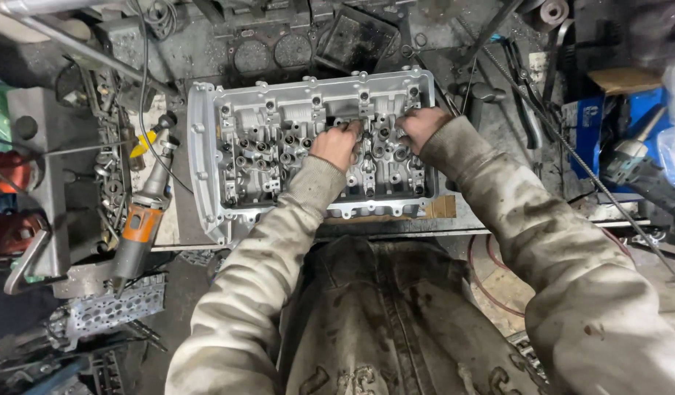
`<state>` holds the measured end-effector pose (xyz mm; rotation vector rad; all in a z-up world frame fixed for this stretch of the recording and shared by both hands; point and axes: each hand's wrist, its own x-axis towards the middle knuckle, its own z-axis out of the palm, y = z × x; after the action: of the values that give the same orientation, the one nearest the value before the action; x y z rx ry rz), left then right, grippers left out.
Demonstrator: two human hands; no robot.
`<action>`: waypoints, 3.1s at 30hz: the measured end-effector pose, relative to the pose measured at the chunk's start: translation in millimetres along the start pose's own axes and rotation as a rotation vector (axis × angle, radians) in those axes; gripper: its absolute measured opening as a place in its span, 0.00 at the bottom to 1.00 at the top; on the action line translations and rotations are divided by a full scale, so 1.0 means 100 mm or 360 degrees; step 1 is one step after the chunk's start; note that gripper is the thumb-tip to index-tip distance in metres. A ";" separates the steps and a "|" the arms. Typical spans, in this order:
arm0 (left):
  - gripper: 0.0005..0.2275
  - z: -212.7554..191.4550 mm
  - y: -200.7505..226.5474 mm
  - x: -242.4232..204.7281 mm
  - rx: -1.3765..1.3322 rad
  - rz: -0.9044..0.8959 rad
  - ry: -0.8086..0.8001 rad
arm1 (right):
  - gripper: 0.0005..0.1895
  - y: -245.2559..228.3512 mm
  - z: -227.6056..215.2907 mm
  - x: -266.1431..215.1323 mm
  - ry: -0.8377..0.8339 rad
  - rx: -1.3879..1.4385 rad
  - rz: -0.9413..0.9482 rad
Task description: The person handles valve springs and small fittings at a workbench next to an aluminum camshaft housing. They pick up a long threaded rod, grind its end against a spinning bench grinder, then return to the bench and press valve springs and components into the housing bores by hand.
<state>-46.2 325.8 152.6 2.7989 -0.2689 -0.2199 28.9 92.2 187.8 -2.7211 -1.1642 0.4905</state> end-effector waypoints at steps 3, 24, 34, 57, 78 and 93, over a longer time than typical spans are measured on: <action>0.21 0.02 0.00 -0.04 -0.0030 0.0006 0.0027 | 0.16 0.05 0.09 0.01 0.0019 -0.0030 -0.0065; 0.17 0.10 -0.14 -0.08 -0.0172 0.0049 0.0131 | 0.16 0.18 0.12 0.08 -0.0026 -0.0098 -0.0273; 0.18 0.10 -0.19 -0.09 -0.0259 0.0067 0.0168 | 0.14 0.14 0.06 0.05 -0.0033 -0.0088 -0.0284; 0.16 0.05 -0.20 -0.07 -0.0292 0.0036 0.0120 | 0.17 0.06 -0.13 0.14 -0.0245 -0.0093 -0.0099; 0.17 0.04 -0.59 -0.15 -0.0010 -0.0049 0.0156 | 0.06 -0.31 -0.07 0.39 -0.0406 -0.0353 -0.0115; 0.19 -0.10 -0.57 -0.08 0.0065 0.0010 -0.0026 | 0.04 -0.30 -0.04 0.45 -0.0407 -0.0469 -0.0131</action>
<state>-43.4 383.7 144.6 2.8375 -0.2894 -0.2389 38.7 145.6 188.4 -2.9018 -1.5150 0.7262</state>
